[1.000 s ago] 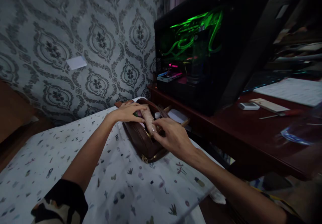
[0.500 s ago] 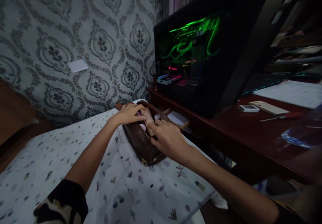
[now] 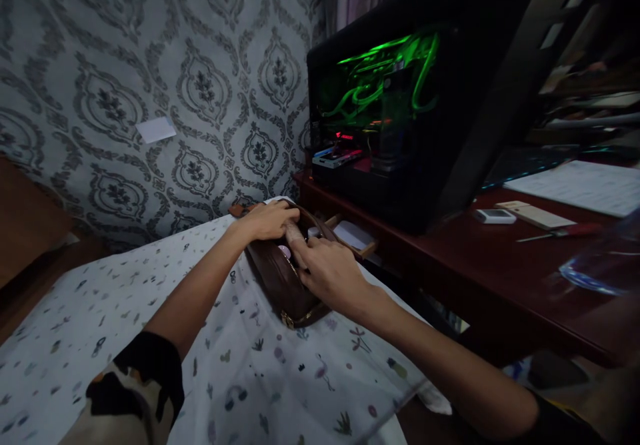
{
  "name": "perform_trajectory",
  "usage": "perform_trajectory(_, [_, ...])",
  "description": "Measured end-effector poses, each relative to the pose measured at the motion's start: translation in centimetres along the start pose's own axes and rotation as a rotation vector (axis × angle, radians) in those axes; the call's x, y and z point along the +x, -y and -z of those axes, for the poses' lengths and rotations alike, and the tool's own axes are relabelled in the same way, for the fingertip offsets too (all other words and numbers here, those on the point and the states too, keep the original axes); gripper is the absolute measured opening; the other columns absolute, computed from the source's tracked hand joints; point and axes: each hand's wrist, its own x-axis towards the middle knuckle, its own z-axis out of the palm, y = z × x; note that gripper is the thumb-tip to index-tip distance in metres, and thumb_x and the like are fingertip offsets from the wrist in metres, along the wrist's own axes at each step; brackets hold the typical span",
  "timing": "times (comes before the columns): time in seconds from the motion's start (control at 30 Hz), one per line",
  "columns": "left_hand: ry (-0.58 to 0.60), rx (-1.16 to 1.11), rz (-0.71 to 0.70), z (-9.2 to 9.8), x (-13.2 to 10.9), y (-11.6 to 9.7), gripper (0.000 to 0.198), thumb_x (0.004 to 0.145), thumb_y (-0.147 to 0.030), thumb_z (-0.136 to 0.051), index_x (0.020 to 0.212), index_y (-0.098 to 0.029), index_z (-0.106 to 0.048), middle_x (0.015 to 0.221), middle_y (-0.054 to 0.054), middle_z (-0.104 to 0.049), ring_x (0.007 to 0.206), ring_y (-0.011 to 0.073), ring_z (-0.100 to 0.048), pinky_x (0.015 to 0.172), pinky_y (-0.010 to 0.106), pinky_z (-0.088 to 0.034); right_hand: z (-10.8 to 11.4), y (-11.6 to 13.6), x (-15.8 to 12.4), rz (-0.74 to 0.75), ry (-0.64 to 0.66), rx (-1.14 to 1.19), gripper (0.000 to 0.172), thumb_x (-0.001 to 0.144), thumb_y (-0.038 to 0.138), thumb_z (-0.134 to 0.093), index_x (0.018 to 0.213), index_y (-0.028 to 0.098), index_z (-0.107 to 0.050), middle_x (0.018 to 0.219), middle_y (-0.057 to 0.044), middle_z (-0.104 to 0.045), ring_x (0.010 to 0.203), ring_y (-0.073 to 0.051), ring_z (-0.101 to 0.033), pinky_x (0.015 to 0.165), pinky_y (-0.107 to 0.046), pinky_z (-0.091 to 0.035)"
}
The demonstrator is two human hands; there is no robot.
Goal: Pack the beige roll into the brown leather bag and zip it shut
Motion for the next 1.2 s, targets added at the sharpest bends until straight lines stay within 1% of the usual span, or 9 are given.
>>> perform_trajectory(0.13, [-0.034, -0.062, 0.036, 0.7, -1.2, 0.5, 0.03, 0.087, -0.023, -0.044, 0.114, -0.025, -0.058, 0.117, 0.006, -0.064, 0.105, 0.0265, -0.061, 0.089, 0.04, -0.049, 0.1, -0.1, -0.4, 0.041, 0.002, 0.034, 0.041, 0.093, 0.019, -0.052, 0.134, 0.016, -0.055, 0.107, -0.016, -0.072, 0.103, -0.031, -0.067, 0.087, -0.039, -0.048])
perform_trajectory(0.2, [-0.049, -0.079, 0.056, 0.6, -1.8, 0.9, 0.03, 0.091, -0.028, -0.041, 0.116, -0.025, -0.058, 0.116, 0.007, -0.063, 0.106, 0.0259, -0.061, 0.091, 0.039, -0.048, 0.2, -0.1, -0.5, 0.055, -0.004, 0.055, 0.034, 0.095, 0.019, -0.05, 0.128, 0.018, -0.059, 0.106, -0.014, -0.073, 0.102, -0.031, -0.067, 0.085, -0.039, -0.048])
perform_trajectory(0.33, [-0.08, -0.141, 0.087, -0.6, -2.4, 1.8, 0.039, 0.099, -0.043, -0.034, 0.121, -0.027, -0.061, 0.117, 0.006, -0.061, 0.111, 0.0245, -0.059, 0.096, 0.037, -0.046, 0.4, -0.2, -0.1, 0.061, 0.016, 0.061, 0.027, 0.098, 0.022, -0.047, 0.121, 0.02, -0.063, 0.106, -0.012, -0.073, 0.098, -0.029, -0.067, 0.078, -0.036, -0.048])
perform_trajectory(0.43, [-0.121, -0.162, 0.105, -1.5, -2.3, 2.1, 0.041, 0.1, -0.047, -0.034, 0.12, -0.028, -0.063, 0.118, 0.006, -0.061, 0.112, 0.0242, -0.058, 0.097, 0.037, -0.046, 0.5, -0.4, 0.1, 0.057, 0.022, 0.061, 0.026, 0.1, 0.027, -0.045, 0.12, 0.021, -0.062, 0.106, -0.012, -0.073, 0.096, -0.027, -0.068, 0.073, -0.033, -0.046])
perform_trajectory(0.63, [-0.134, -0.182, 0.132, -2.1, -2.3, 2.0, 0.042, 0.1, -0.047, -0.034, 0.123, -0.028, -0.063, 0.123, 0.007, -0.061, 0.117, 0.0265, -0.056, 0.101, 0.042, -0.043, 0.2, -1.5, 0.6, 0.056, 0.024, 0.166, 0.026, 0.097, 0.024, -0.051, 0.119, 0.021, -0.064, 0.11, -0.01, -0.072, 0.096, -0.022, -0.068, 0.071, -0.027, -0.045])
perform_trajectory(0.73, [-0.144, -0.182, 0.13, -1.9, -2.4, 1.9, 0.042, 0.1, -0.044, -0.034, 0.123, -0.026, -0.064, 0.121, 0.008, -0.062, 0.117, 0.0266, -0.057, 0.1, 0.041, -0.043, -0.1, -2.8, 0.3, 0.077, -0.058, 0.357, 0.026, 0.094, 0.017, -0.051, 0.114, 0.018, -0.068, 0.108, -0.009, -0.074, 0.096, -0.021, -0.068, 0.078, -0.028, -0.047])
perform_trajectory(0.83, [-0.154, -0.169, 0.124, -1.8, -2.5, 1.7, 0.042, 0.1, -0.041, -0.034, 0.122, -0.024, -0.065, 0.117, 0.009, -0.063, 0.116, 0.027, -0.058, 0.099, 0.04, -0.044, -0.3, -4.4, -0.4, 0.053, -0.166, 0.488, 0.031, 0.094, 0.015, -0.046, 0.115, 0.016, -0.068, 0.107, -0.009, -0.075, 0.09, -0.02, -0.069, 0.076, -0.029, -0.048])
perform_trajectory(1.0, [-0.135, -0.108, 0.134, -1.6, -2.5, 1.4, 0.043, 0.101, -0.041, -0.033, 0.123, -0.025, -0.066, 0.12, 0.008, -0.064, 0.116, 0.0275, -0.059, 0.1, 0.04, -0.045, -0.7, -6.0, -2.1, 0.11, -0.158, 0.438, 0.031, 0.091, 0.016, -0.046, 0.11, 0.017, -0.071, 0.101, -0.009, -0.075, 0.089, -0.022, -0.069, 0.076, -0.031, -0.05])
perform_trajectory(1.2, [-0.045, -0.04, -0.016, -0.3, -2.7, 0.0, 0.04, 0.092, -0.026, -0.043, 0.127, -0.023, -0.062, 0.129, 0.007, -0.066, 0.12, 0.026, -0.06, 0.108, 0.04, -0.041, -1.4, -6.1, -2.7, 0.224, -0.143, 0.346, 0.03, 0.091, 0.014, -0.046, 0.109, 0.017, -0.07, 0.098, -0.009, -0.074, 0.086, -0.021, -0.067, 0.074, -0.031, -0.05])
